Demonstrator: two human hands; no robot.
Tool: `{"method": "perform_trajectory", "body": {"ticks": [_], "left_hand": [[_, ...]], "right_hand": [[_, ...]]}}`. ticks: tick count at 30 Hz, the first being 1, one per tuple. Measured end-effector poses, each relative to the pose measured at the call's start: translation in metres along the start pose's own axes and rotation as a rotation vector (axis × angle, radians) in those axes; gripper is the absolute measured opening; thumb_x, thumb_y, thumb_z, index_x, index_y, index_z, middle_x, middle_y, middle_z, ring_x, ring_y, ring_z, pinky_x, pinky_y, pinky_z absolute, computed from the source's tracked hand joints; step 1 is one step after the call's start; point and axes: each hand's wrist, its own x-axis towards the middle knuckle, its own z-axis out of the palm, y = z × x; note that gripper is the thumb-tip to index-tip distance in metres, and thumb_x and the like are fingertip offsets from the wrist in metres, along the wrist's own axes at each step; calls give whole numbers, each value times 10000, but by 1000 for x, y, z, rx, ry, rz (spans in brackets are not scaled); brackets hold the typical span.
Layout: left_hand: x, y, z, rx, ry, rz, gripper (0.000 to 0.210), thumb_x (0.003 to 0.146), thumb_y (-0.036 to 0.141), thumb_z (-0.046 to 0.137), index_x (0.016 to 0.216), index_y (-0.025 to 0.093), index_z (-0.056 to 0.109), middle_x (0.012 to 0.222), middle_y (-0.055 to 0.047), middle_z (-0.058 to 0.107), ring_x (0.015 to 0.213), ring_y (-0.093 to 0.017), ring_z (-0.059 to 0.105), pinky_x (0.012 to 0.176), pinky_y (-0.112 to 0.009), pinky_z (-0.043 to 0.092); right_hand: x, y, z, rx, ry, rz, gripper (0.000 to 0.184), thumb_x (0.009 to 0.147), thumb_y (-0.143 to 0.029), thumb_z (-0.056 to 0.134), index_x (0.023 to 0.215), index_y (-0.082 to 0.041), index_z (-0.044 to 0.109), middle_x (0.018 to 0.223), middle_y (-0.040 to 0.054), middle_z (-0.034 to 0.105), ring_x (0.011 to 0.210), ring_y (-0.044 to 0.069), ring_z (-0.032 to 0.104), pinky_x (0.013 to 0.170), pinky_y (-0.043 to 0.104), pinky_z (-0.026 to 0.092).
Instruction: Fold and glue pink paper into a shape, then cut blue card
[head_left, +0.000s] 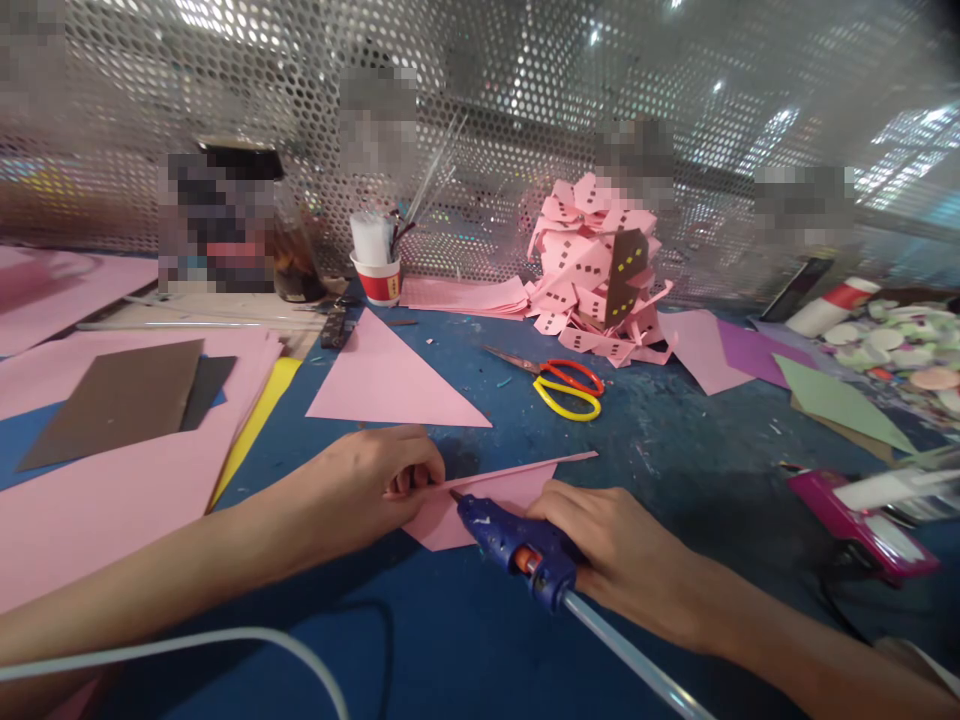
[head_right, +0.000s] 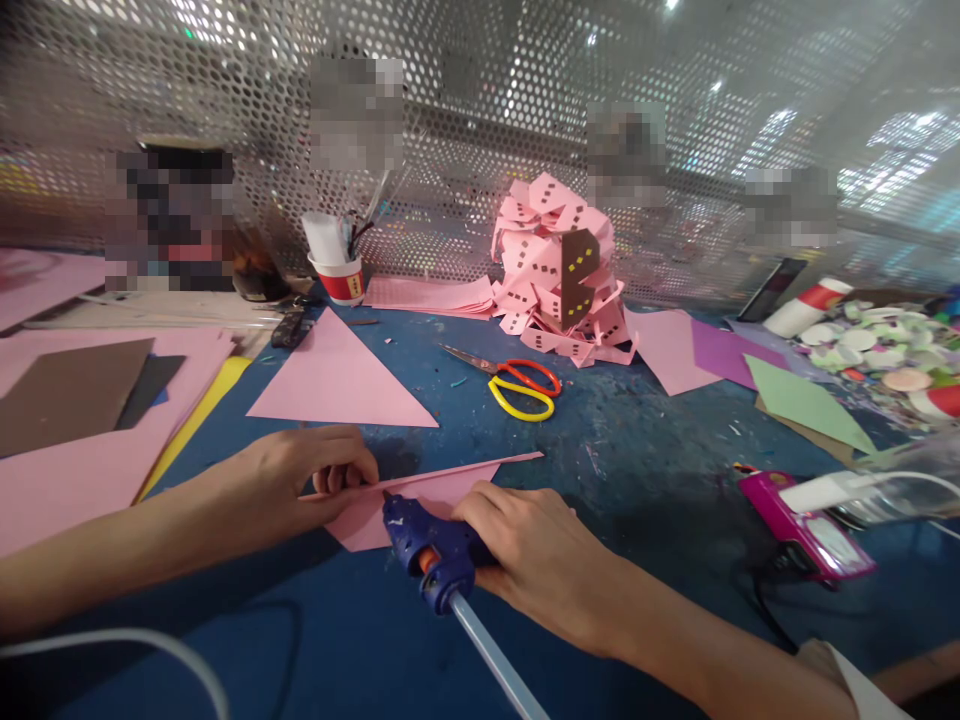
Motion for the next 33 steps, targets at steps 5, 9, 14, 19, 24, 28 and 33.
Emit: {"method": "perform_trajectory", "body": {"ticks": [5, 9, 14, 19, 24, 28, 33], "left_hand": [[-1, 1, -1, -3, -21, -16, 172, 820, 221, 559, 886, 239, 717, 819, 2, 665, 651, -124, 588, 609, -221, 445], [0, 3, -2, -12, -20, -13, 160, 848, 262, 559, 878, 231, 713, 821, -4, 664, 656, -126, 586, 613, -224, 448], [1, 3, -1, -5, -18, -13, 168, 853, 288, 562, 879, 229, 717, 816, -8, 665, 649, -128, 583, 606, -226, 448], [0, 3, -2, -1, -19, -28, 149, 842, 276, 572, 874, 243, 714, 813, 4, 663, 655, -124, 584, 616, -228, 445], [0, 5, -3, -12, -21, -34, 164, 862, 313, 570, 873, 236, 714, 816, -2, 661, 659, -128, 583, 621, -234, 445], [0, 4, -3, -7, -29, -18, 166, 868, 311, 570, 891, 235, 716, 817, -1, 663, 666, -128, 585, 627, -235, 448], [1, 2, -1, -4, -22, -22, 152, 859, 281, 570, 887, 239, 714, 821, 2, 664, 662, -124, 589, 628, -230, 452]], "right_hand": [[-1, 1, 1, -13, 10, 5, 155, 976, -211, 585, 1129, -232, 585, 1115, 24, 685, 976, 187, 672, 789, 269, 452], [0, 1, -1, -18, 13, 16, 164, 960, -181, 591, 1120, -217, 589, 1080, 24, 685, 980, 190, 670, 787, 268, 458], [0, 0, -1, -14, 14, 14, 208, 964, -183, 586, 1169, -213, 591, 1114, 38, 689, 1025, 196, 670, 843, 274, 478], [-2, 0, -3, -18, 32, 19, 168, 971, -210, 578, 1136, -218, 602, 1082, 44, 698, 998, 199, 678, 826, 269, 488], [-3, 0, -6, -2, 28, 21, 218, 958, -174, 575, 1172, -217, 592, 1105, 47, 697, 1013, 201, 678, 815, 264, 488], [-4, 0, -7, 6, 14, 43, 231, 964, -168, 571, 1187, -227, 582, 1133, 39, 687, 1025, 199, 675, 817, 268, 481], [-6, 0, -8, 5, 8, 67, 148, 974, -190, 572, 1118, -224, 581, 1110, 22, 682, 988, 191, 674, 762, 262, 453]]}}
